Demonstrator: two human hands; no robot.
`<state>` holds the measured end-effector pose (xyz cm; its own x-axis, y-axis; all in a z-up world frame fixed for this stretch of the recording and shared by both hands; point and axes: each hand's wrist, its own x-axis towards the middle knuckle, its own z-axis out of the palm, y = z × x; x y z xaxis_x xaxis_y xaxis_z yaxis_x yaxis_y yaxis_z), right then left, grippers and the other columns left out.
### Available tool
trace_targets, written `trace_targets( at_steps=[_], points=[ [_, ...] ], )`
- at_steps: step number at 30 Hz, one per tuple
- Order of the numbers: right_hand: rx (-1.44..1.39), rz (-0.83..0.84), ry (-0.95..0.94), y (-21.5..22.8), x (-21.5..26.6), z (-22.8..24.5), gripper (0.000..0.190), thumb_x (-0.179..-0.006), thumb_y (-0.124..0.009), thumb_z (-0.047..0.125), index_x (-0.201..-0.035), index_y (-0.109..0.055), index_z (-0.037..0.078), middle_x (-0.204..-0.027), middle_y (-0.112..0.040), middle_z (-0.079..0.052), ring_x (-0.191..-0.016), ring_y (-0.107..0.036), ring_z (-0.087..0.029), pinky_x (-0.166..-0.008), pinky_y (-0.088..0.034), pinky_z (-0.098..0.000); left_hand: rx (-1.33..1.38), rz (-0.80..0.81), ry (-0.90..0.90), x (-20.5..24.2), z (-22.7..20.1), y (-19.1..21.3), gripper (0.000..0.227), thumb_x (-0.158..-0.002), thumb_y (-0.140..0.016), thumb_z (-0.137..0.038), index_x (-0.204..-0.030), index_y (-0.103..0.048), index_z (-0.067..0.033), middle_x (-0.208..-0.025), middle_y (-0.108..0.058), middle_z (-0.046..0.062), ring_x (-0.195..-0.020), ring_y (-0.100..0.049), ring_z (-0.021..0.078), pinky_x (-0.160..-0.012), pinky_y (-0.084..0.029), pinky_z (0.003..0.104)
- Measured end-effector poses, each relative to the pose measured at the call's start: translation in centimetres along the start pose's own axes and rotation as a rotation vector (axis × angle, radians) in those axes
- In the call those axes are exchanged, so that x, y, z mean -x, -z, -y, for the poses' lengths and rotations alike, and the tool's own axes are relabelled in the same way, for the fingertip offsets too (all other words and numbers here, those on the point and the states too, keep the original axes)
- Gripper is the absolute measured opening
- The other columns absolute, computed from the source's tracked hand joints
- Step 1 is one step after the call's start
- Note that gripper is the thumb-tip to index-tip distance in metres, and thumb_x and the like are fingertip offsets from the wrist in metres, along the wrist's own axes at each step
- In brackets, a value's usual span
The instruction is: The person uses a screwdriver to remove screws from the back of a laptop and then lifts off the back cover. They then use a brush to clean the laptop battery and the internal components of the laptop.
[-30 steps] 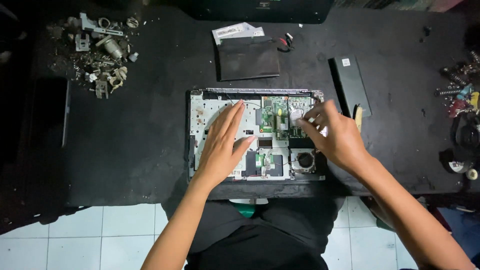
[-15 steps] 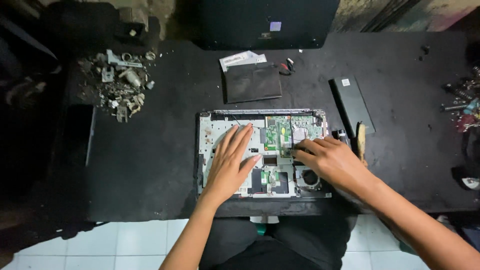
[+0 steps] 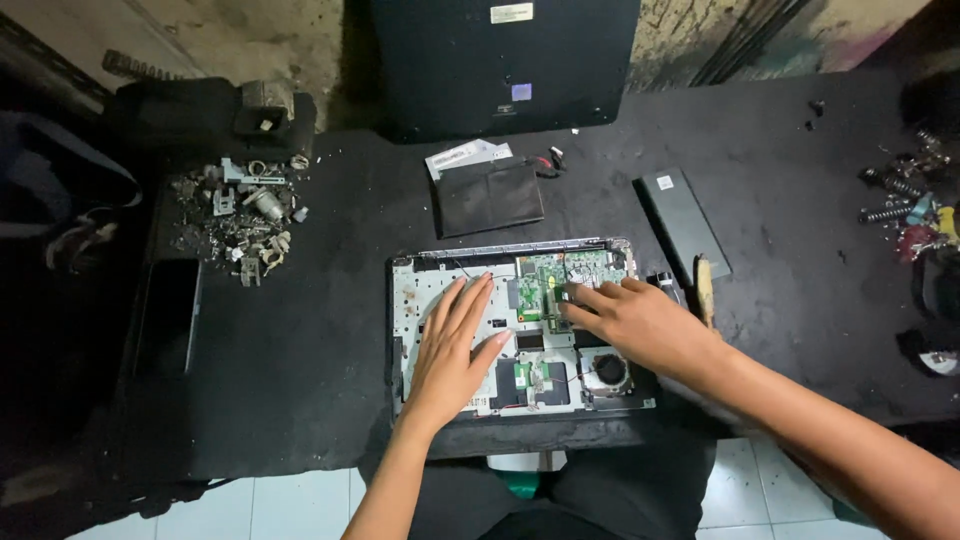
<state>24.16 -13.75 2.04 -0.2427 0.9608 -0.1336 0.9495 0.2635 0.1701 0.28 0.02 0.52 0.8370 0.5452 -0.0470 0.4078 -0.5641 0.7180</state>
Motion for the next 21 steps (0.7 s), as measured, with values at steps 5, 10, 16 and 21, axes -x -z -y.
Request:
trace_targets(
  at_steps=[5,10,16,21],
  points=[
    [0.056,0.208,-0.026,2.0,-1.5,-0.4,0.06,-0.088,-0.069,-0.003,-0.142,-0.055,0.019,-0.127,-0.061,-0.009,-0.112,-0.071,-0.031,-0.095,-0.058,-0.0442,0.021,-0.026,-0.007,0.1,0.1,-0.2,0.062,-0.104,-0.056,-0.034,-0.156,-0.039,-0.0058,-0.164,-0.034,0.014,-0.153,-0.022,0.0364,-0.12,-0.018,0.055],
    [0.143,0.105,0.033,0.8,-1.3,-1.1,0.05,-0.089,-0.071,0.005,-0.135,-0.06,0.021,-0.122,-0.064,-0.007,-0.105,-0.074,-0.029,-0.088,-0.058,-0.0412,0.179,-0.095,0.012,0.1,0.4,-0.1,0.061,-0.103,-0.057,-0.03,-0.156,-0.037,-0.006,-0.164,-0.035,0.015,-0.151,-0.027,0.0368,-0.12,-0.021,0.056],
    [0.223,0.131,-0.004,1.6,-1.4,-1.0,0.044,-0.091,-0.071,0.016,-0.133,-0.06,0.025,-0.117,-0.062,-0.004,-0.102,-0.074,-0.026,-0.084,-0.06,-0.0375,0.303,-0.165,0.011,0.4,0.7,0.0,0.065,-0.101,-0.06,-0.027,-0.157,-0.033,-0.0065,-0.165,-0.031,0.016,-0.15,-0.029,0.0404,-0.119,-0.025,0.059],
    [0.352,0.079,0.059,1.6,-0.7,-1.0,0.022,-0.091,-0.075,0.016,-0.112,-0.071,0.02,-0.11,-0.061,-0.002,-0.101,-0.07,-0.024,-0.08,-0.053,-0.0331,0.352,-0.196,0.006,0.4,1.0,-0.1,0.064,-0.101,-0.06,-0.026,-0.157,-0.034,-0.0068,-0.165,-0.032,0.016,-0.15,-0.03,0.0408,-0.119,-0.027,0.059]
  ],
)
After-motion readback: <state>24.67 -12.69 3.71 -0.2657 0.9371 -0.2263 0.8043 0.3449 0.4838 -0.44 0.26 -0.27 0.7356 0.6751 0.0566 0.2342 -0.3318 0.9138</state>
